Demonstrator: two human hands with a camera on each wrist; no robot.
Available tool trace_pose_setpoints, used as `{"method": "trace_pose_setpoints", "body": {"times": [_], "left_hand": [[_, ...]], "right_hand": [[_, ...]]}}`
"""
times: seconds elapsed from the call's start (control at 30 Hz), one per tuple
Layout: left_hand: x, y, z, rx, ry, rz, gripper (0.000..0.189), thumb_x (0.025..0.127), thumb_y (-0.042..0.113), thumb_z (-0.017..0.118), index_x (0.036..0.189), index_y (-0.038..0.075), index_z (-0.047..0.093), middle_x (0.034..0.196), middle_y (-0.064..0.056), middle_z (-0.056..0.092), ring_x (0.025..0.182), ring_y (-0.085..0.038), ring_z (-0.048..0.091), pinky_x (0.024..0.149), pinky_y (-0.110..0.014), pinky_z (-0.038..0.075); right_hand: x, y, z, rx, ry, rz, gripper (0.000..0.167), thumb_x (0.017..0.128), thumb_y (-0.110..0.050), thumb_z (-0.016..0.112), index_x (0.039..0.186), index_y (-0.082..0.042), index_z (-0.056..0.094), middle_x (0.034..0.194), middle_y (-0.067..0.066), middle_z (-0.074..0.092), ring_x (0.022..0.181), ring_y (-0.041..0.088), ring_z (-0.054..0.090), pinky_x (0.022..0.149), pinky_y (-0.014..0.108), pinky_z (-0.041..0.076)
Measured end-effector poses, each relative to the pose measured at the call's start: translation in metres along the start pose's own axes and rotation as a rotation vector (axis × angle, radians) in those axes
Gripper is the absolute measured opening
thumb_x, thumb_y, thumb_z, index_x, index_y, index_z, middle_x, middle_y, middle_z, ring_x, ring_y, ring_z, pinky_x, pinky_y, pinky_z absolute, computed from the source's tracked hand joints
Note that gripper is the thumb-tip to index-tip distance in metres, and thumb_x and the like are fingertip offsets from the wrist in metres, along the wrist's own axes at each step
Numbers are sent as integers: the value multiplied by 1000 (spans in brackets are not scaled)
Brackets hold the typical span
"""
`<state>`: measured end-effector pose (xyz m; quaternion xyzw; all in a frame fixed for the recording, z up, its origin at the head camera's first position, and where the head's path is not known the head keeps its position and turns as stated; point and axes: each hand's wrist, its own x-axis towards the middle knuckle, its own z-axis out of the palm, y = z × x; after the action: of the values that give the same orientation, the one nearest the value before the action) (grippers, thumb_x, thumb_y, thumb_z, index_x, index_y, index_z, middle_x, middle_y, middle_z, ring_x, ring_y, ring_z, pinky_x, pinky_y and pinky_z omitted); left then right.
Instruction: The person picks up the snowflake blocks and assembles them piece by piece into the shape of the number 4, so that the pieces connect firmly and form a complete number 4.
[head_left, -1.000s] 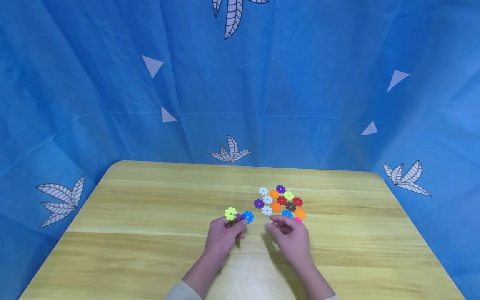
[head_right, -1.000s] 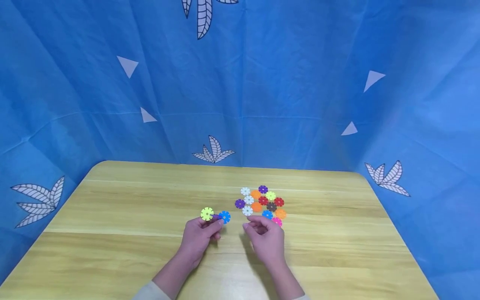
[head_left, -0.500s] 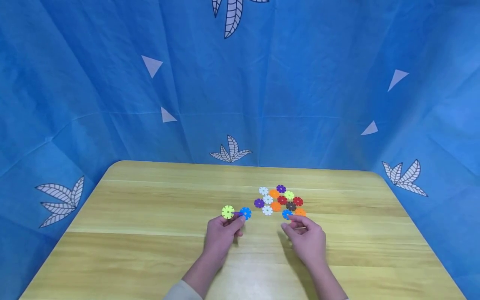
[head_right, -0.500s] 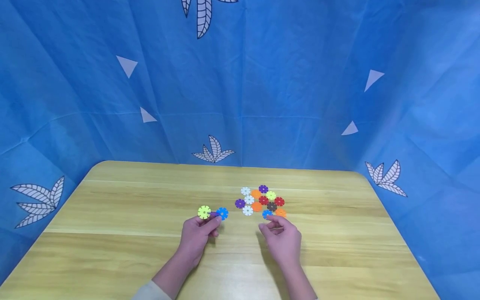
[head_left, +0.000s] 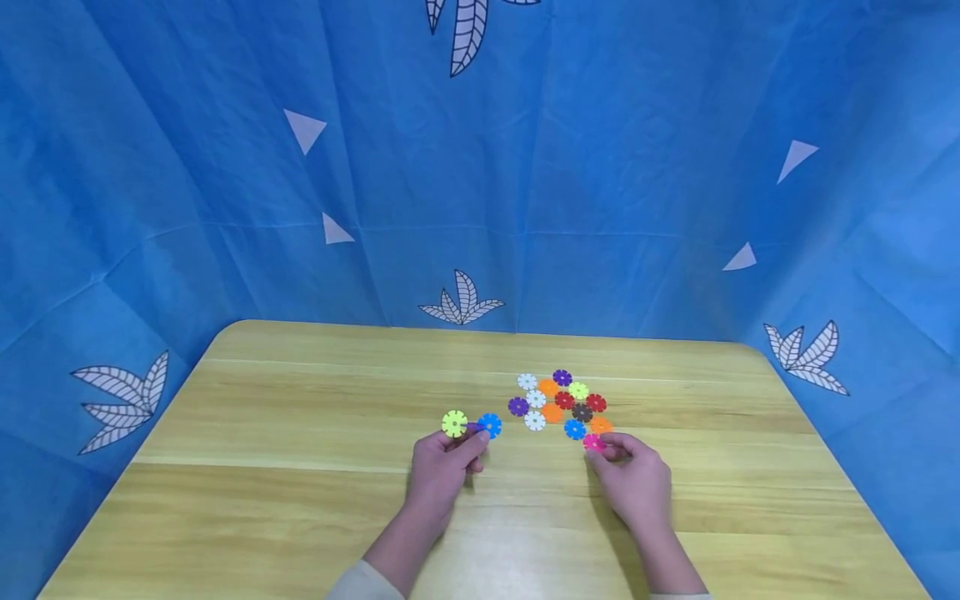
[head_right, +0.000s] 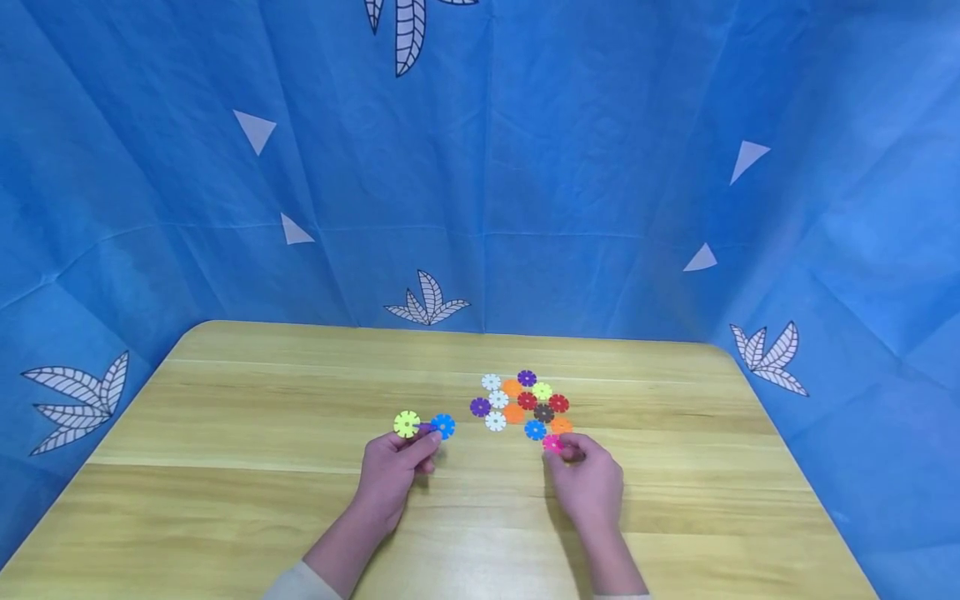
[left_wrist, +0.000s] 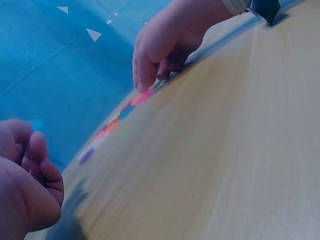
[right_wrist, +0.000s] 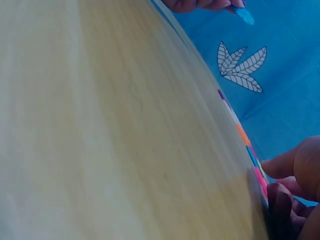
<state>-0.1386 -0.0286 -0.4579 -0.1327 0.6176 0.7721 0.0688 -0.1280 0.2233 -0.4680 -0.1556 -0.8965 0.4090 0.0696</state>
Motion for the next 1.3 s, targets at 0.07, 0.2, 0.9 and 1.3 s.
{"method": "trace_pose_setpoints", "body": {"times": [0.07, 0.2, 0.9, 1.3], "left_hand": [[0, 0, 0, -1, 2, -6, 24, 84, 15, 82, 100, 0, 72, 91, -10, 71, 62, -13, 60, 62, -25, 55], [1, 0, 0, -9, -2, -7, 23, 85, 15, 81, 99, 0, 73, 91, -10, 71, 62, -12, 60, 61, -24, 55], [0, 0, 0, -10, -12, -13, 23, 83, 15, 82, 99, 0, 73, 91, -11, 70, 63, -13, 60, 62, -24, 54], [0, -1, 1, 10, -12, -2, 24, 84, 16, 82, 100, 0, 72, 89, -9, 69, 63, -13, 59, 62, -25, 54]], "right_hand": [[2, 2, 0, -5, 0, 3, 30, 85, -18, 80, 110, -3, 72, 87, 4, 69, 66, 18, 60, 62, 32, 46], [4, 4, 1, -19, 9, 3, 28, 85, -19, 80, 108, -4, 73, 87, 5, 68, 64, 18, 57, 60, 31, 45], [9, 8, 2, -54, 12, 39, 31, 86, -26, 79, 106, -4, 73, 82, 2, 63, 68, 20, 54, 64, 35, 42], [6, 7, -1, 30, -59, 108, 32, 81, -26, 84, 100, -6, 68, 90, 6, 62, 70, 21, 53, 66, 35, 42]]}}
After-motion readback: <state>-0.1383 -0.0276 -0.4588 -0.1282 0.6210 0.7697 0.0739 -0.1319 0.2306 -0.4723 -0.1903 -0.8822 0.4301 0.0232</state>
